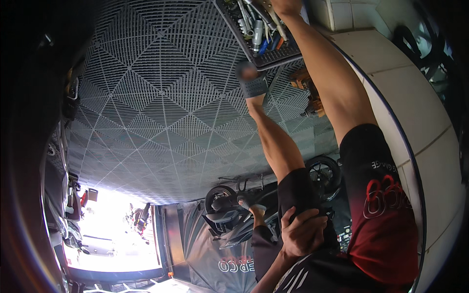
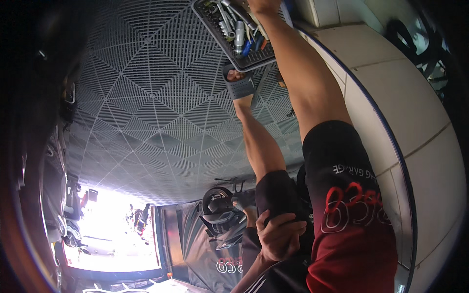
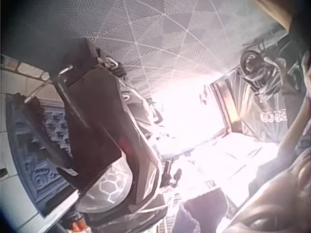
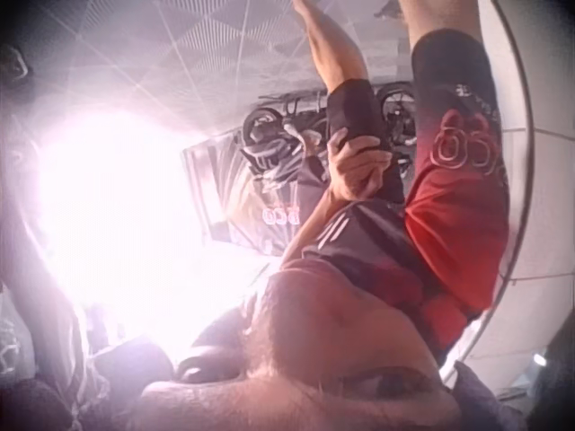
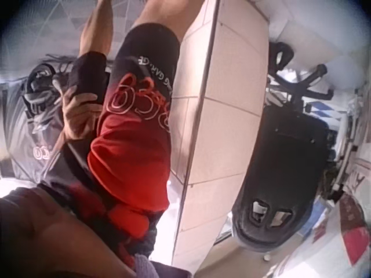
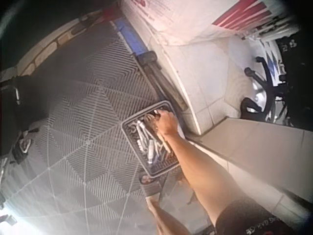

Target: The person installs a windshield on the front of a motorcycle. They align the plastic windshield with the mounting frame and secure it by inserting and tightening screws.

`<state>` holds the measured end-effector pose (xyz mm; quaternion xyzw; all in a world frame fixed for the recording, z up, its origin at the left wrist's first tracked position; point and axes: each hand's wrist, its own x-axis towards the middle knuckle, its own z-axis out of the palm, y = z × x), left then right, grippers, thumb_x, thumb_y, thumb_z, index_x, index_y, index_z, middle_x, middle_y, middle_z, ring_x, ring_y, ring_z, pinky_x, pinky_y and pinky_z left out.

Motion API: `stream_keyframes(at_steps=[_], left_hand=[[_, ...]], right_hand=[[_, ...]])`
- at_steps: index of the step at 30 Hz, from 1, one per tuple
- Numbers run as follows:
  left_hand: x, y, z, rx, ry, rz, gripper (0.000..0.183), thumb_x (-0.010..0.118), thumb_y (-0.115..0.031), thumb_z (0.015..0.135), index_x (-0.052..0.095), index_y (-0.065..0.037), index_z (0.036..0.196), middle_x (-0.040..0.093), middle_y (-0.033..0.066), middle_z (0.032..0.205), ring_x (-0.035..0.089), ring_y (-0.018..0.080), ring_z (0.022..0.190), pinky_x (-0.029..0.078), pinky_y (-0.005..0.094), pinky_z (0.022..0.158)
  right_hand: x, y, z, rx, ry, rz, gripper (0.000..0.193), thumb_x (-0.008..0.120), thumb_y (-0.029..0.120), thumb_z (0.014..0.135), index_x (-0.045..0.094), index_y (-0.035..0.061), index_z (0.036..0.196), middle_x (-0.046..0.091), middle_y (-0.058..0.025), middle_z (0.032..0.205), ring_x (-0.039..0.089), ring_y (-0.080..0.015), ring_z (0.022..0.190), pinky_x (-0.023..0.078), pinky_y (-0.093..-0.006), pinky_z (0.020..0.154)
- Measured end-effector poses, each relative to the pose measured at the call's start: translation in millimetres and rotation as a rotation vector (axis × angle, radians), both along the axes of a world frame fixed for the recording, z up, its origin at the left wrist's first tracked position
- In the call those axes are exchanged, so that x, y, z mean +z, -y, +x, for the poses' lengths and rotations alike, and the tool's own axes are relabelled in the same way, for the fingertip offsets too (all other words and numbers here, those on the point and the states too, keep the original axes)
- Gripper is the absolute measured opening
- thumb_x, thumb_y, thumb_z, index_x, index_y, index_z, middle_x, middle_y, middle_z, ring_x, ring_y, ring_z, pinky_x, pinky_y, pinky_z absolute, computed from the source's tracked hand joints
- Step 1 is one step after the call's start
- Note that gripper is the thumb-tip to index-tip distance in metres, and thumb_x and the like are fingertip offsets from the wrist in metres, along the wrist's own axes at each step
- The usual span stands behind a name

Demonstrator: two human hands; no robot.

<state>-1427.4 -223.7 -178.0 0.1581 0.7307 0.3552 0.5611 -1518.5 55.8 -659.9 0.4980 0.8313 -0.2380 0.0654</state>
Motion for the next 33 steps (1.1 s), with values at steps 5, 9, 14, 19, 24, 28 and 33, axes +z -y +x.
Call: stream_keyframes(at_steps=[5,9,14,19,24,28,33], left_hand=[[4.6,9.6,-9.4,-0.019,-0.048,0.001,0.010,0.067,-0.015,0.073,0.076,-0.016,0.077,0.074,-0.0087,0.092,0.064,0.0122,0.105,0.025,0.0397,0.113],[5.4,33.6,-27.1,0.024,-0.083,-0.069,0.013,0.064,-0.016,0.075,0.076,-0.017,0.075,0.074,-0.0109,0.089,0.063,0.0100,0.101,0.025,0.0375,0.113],[7.2,36.5,-21.2,0.065,-0.078,-0.028,0.013,0.063,-0.014,0.075,0.075,-0.015,0.073,0.074,-0.0091,0.086,0.063,0.0109,0.102,0.025,0.0379,0.113],[19.0,45.5,-21.6,0.055,-0.056,0.005,0.022,0.059,-0.020,0.079,0.076,-0.012,0.069,0.075,-0.0051,0.082,0.062,0.0158,0.102,0.021,0.0398,0.113],[51.3,71.9,-13.1,0.016,-0.097,0.095,0.019,0.058,-0.012,0.081,0.069,-0.012,0.066,0.074,-0.0045,0.086,0.061,0.0174,0.108,0.025,0.0455,0.111],[98.4,102.5,19.7,-0.130,-0.211,0.032,0.016,0.056,-0.018,0.090,0.071,-0.010,0.091,0.070,0.0005,0.107,0.056,0.0224,0.119,0.027,0.0504,0.110],[138.4,193.7,71.9,-0.475,-0.449,-0.100,0.049,0.050,-0.036,0.099,0.049,-0.008,0.139,0.045,0.0183,0.146,0.042,0.0384,0.134,0.030,0.0540,0.110]], right_hand=[[-20.0,-10.3,-6.7,-0.270,-0.027,0.092,0.031,0.066,0.021,0.083,0.070,0.0058,0.110,0.069,-0.0217,0.105,0.063,-0.0389,0.104,0.050,-0.0479,0.091],[-13.3,0.6,-18.6,-0.118,0.133,0.134,0.030,0.069,0.023,0.081,0.069,-0.0004,0.100,0.068,-0.0245,0.101,0.065,-0.0392,0.100,0.051,-0.0486,0.089],[4.3,-42.2,-5.5,-0.028,0.237,0.037,0.040,0.073,0.031,0.078,0.068,0.0001,0.102,0.068,-0.0243,0.100,0.065,-0.0413,0.096,0.052,-0.0497,0.085],[62.3,-1.0,17.7,0.059,0.092,0.091,0.036,0.073,0.035,0.079,0.068,0.0061,0.100,0.069,-0.0197,0.094,0.067,-0.0375,0.089,0.054,-0.0477,0.078],[188.9,71.5,89.3,-0.218,-0.134,0.059,0.032,0.074,0.034,0.080,0.060,0.0067,0.091,0.066,-0.0095,0.071,0.067,-0.0334,0.069,0.054,-0.0438,0.061],[353.8,161.2,207.4,-0.237,-0.102,-0.187,0.027,0.072,0.026,0.079,0.060,0.0043,0.092,0.065,-0.0146,0.075,0.066,-0.0344,0.072,0.052,-0.0456,0.065],[610.7,279.2,348.8,-0.320,-0.058,-0.349,0.026,0.076,0.016,0.070,0.056,0.0022,0.081,0.067,-0.0145,0.072,0.071,-0.0269,0.073,0.054,-0.0389,0.067]])
